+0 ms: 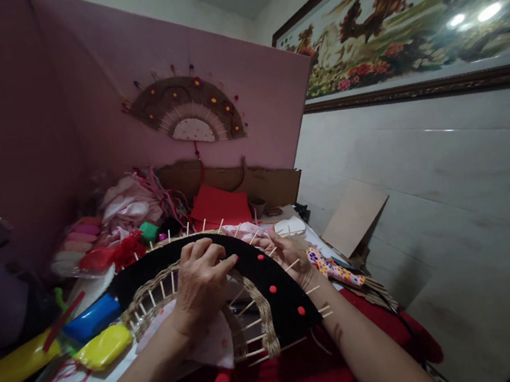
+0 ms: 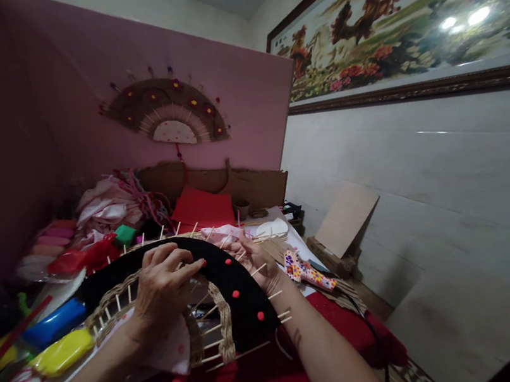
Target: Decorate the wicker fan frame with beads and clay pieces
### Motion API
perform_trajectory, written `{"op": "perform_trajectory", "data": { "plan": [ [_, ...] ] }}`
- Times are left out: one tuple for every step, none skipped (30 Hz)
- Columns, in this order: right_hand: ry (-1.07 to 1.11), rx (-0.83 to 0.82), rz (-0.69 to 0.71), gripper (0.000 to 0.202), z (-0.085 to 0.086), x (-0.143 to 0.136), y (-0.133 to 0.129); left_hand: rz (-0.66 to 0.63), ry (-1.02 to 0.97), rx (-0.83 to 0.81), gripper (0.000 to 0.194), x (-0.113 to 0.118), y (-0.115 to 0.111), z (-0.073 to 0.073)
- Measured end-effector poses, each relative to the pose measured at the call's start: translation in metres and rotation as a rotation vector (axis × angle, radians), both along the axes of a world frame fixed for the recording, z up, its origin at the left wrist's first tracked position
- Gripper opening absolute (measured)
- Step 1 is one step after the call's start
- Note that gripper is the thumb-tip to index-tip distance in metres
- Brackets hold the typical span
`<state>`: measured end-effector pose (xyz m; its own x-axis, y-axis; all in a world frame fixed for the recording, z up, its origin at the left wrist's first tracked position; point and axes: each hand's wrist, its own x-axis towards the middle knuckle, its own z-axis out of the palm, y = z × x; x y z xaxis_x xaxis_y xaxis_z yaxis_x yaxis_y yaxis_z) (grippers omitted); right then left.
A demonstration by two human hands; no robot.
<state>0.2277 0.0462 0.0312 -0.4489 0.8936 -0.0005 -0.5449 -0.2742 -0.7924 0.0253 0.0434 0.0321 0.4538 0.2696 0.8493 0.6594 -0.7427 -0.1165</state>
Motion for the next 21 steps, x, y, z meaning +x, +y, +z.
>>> {"op": "perform_trajectory", "data": {
  "plan": [
    [0.004, -0.005, -0.002, 0.059, 0.0, 0.0, 0.0, 0.004, -0.028, -0.006, 0.024, 0.0, 0.001, 0.0],
    [0.007, -0.012, -0.005, 0.059, -0.001, 0.001, 0.001, 0.008, -0.059, -0.013, 0.027, -0.001, 0.002, 0.0],
    [0.007, -0.02, -0.006, 0.059, -0.002, 0.002, 0.003, 0.008, -0.088, -0.019, 0.029, -0.001, 0.004, 0.0],
    [0.005, -0.029, -0.004, 0.059, -0.003, 0.004, 0.004, 0.005, -0.113, -0.023, 0.029, -0.002, 0.005, -0.001],
    [0.001, -0.038, 0.002, 0.06, -0.004, 0.006, 0.006, 0.0, -0.13, -0.027, 0.028, -0.002, 0.007, -0.001],
    [-0.004, -0.043, 0.007, 0.061, -0.005, 0.008, 0.008, -0.005, -0.139, -0.031, 0.027, -0.003, 0.008, -0.002],
    [-0.011, -0.047, 0.006, 0.062, -0.006, 0.01, 0.009, -0.006, -0.147, -0.032, 0.026, -0.003, 0.009, -0.002],
    [-0.02, -0.048, -0.002, 0.061, -0.006, 0.013, 0.01, -0.005, -0.153, -0.036, 0.025, -0.004, 0.01, -0.002],
    [-0.036, -0.048, -0.014, 0.06, -0.006, 0.015, 0.011, -0.004, -0.158, -0.041, 0.025, -0.004, 0.01, -0.001],
    [-0.059, -0.045, -0.031, 0.056, -0.006, 0.017, 0.012, -0.002, -0.163, -0.049, 0.025, -0.004, 0.01, -0.001],
    [-0.091, -0.04, -0.055, 0.051, -0.005, 0.019, 0.012, 0.0, -0.169, -0.061, 0.025, -0.004, 0.01, 0.0],
    [-0.134, -0.031, -0.083, 0.045, -0.004, 0.021, 0.012, 0.0, -0.175, -0.073, 0.025, -0.005, 0.009, 0.002],
    [-0.186, -0.018, -0.115, 0.039, -0.003, 0.022, 0.012, -0.002, -0.18, -0.087, 0.025, -0.005, 0.009, 0.003],
    [-0.24, 0.0, -0.154, 0.034, -0.002, 0.023, 0.012, -0.005, -0.185, -0.103, 0.024, -0.005, 0.007, 0.005],
    [-0.291, 0.024, -0.198, 0.03, -0.002, 0.023, 0.011, -0.008, -0.192, -0.123, 0.024, -0.006, 0.005, 0.007],
    [-0.338, 0.049, -0.238, 0.028, -0.002, 0.024, 0.011, -0.008, -0.197, -0.153, 0.023, -0.007, 0.002, 0.009],
    [-0.377, 0.07, -0.269, 0.028, -0.003, 0.025, 0.012, -0.005, -0.196, -0.195, 0.023, -0.008, -0.002, 0.011],
    [-0.406, 0.088, -0.29, 0.028, -0.003, 0.026, 0.012, -0.001, -0.183, -0.256, 0.023, -0.01, -0.008, 0.013],
    [-0.424, 0.101, -0.307, 0.029, -0.004, 0.027, 0.013, -0.002, -0.154, -0.335, 0.023, -0.012, -0.015, 0.014],
    [-0.437, 0.107, -0.323, 0.029, -0.005, 0.029, 0.014, -0.007, -0.106, -0.429, 0.023, -0.015, -0.023, 0.015],
    [-0.446, 0.107, -0.347, 0.028, -0.006, 0.03, 0.014, -0.018, -0.036, -0.536, 0.022, -0.018, -0.032, 0.015]
  ]
}}
